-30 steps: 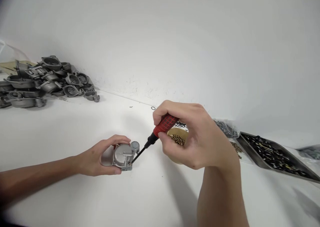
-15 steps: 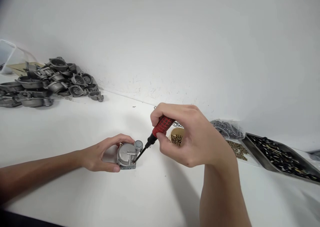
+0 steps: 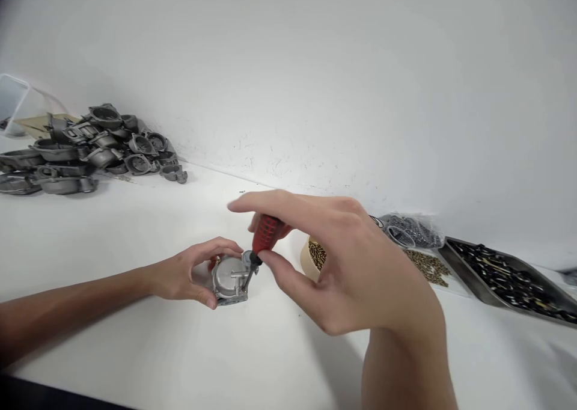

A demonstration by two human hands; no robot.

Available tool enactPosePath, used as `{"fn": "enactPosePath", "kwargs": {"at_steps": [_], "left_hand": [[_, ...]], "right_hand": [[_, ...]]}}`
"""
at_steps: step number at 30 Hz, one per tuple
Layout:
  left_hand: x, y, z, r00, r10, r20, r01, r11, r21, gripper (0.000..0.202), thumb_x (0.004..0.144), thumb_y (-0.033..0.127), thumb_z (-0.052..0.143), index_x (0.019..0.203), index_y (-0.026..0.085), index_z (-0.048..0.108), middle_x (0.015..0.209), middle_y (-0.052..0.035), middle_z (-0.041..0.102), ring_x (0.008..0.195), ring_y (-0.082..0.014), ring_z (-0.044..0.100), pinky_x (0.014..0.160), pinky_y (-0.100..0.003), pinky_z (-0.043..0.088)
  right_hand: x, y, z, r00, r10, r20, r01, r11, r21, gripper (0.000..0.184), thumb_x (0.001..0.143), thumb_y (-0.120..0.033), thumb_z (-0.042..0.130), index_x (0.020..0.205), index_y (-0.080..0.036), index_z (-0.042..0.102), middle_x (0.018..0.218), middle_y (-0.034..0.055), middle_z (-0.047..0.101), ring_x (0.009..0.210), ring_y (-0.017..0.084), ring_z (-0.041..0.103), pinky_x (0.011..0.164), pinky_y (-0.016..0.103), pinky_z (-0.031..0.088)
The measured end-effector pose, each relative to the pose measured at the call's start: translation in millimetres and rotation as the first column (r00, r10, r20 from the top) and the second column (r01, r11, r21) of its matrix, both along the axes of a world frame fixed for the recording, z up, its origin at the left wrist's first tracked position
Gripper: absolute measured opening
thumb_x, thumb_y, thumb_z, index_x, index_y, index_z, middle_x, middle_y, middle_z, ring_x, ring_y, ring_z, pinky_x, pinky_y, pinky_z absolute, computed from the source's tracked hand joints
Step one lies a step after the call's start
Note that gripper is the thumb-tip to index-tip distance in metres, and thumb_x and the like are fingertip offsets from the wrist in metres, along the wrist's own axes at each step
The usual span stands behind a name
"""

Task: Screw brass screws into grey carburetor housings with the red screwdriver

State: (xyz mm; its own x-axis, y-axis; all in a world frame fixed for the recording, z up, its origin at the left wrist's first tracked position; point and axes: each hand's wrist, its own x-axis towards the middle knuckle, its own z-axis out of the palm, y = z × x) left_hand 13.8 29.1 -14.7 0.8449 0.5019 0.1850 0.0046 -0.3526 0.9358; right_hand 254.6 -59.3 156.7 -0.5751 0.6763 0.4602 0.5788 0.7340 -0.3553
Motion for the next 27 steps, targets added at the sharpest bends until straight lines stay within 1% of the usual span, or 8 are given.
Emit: {"fn": "enactPosePath", "kwargs": {"at_steps": [2,6,9,12,14,18,23,27], "left_hand": [[0,0,-1.3,1.000,0.001,0.006,0.000,1.000,-0.022,0.079,0.069,0.042,0.091,0.137,0.027,0.053,0.142,-0.0107,0.053,0.122,-0.0297,0.056,0.088,-0.034,0.046],[-2,-2,-2.5,0.999,-0.012,0.038,0.013,1.000,-0.027,0.086,0.070,0.039,0.091,0.143,0.028,0.046,0.139,-0.0109,0.056,0.117,-0.0280,0.058,0.091,-0.037,0.047],[-2,-2,-1.5,1.000,-0.005,0.025,0.004,0.999,0.045,0.090,0.072,0.040,0.089,0.148,0.030,0.043,0.145,-0.0121,0.052,0.118,-0.0292,0.058,0.092,-0.037,0.048],[-2,-1,-1.4,0.997,-0.039,0.070,0.030,0.991,0.130,0.088,0.075,0.041,0.087,0.151,0.029,0.043,0.147,-0.0132,0.051,0.128,-0.0329,0.053,0.102,-0.042,0.047],[-1,0,-2.3,0.991,-0.061,0.115,0.039,0.983,0.181,0.084,0.077,0.041,0.086,0.150,0.029,0.045,0.149,-0.0138,0.049,0.133,-0.0340,0.050,0.108,-0.045,0.044],[-2,0,-3.0,0.994,-0.029,0.110,0.007,0.980,0.196,0.078,0.078,0.041,0.085,0.145,0.030,0.048,0.147,-0.0136,0.050,0.122,-0.0302,0.056,0.092,-0.037,0.049],[-3,-2,-0.6,0.998,-0.012,0.063,0.002,0.988,0.156,0.074,0.078,0.040,0.085,0.142,0.029,0.049,0.142,-0.0112,0.055,0.115,-0.0262,0.058,0.087,-0.034,0.046],[-2,-2,-1.4,0.999,-0.008,0.047,0.002,0.990,0.142,0.074,0.078,0.042,0.084,0.142,0.027,0.049,0.139,-0.0115,0.056,0.104,-0.0228,0.060,0.085,-0.035,0.046]], "right_hand": [[-2,3,-1.7,0.997,0.068,-0.034,-0.068,0.998,-0.009,0.052,0.087,-0.007,0.064,0.135,-0.029,0.062,0.098,0.0017,0.074,0.085,0.019,0.072,0.075,0.032,0.063],[-6,11,-4.6,0.977,0.183,-0.113,-0.186,0.982,-0.020,0.044,0.089,-0.014,0.073,0.131,-0.029,0.067,0.089,0.0004,0.074,0.079,0.017,0.072,0.074,0.030,0.064],[-6,12,-5.6,0.972,0.186,-0.142,-0.191,0.981,-0.023,0.047,0.090,-0.014,0.072,0.134,-0.029,0.065,0.094,0.0020,0.075,0.080,0.017,0.073,0.076,0.032,0.065],[-4,13,-6.6,0.966,0.183,-0.183,-0.192,0.981,-0.031,0.049,0.092,-0.010,0.064,0.137,-0.030,0.063,0.106,0.0045,0.076,0.084,0.020,0.074,0.076,0.037,0.066],[-3,15,-7.5,0.961,0.192,-0.201,-0.196,0.981,-0.001,0.047,0.090,-0.010,0.069,0.132,-0.030,0.067,0.100,0.0030,0.076,0.083,0.019,0.073,0.075,0.035,0.066],[-2,19,-9.7,0.964,0.191,-0.187,-0.177,0.980,0.092,0.045,0.082,-0.015,0.082,0.124,-0.028,0.072,0.086,0.0011,0.074,0.078,0.018,0.071,0.069,0.032,0.064],[0,20,-13.6,0.945,0.195,-0.262,-0.203,0.979,-0.004,0.049,0.089,-0.011,0.069,0.135,-0.029,0.066,0.109,0.0058,0.075,0.089,0.021,0.073,0.076,0.040,0.067],[3,24,-16.7,0.958,0.145,-0.246,-0.125,0.988,0.095,0.049,0.081,-0.017,0.082,0.126,-0.033,0.072,0.087,0.0018,0.075,0.078,0.020,0.072,0.069,0.037,0.066]]}}
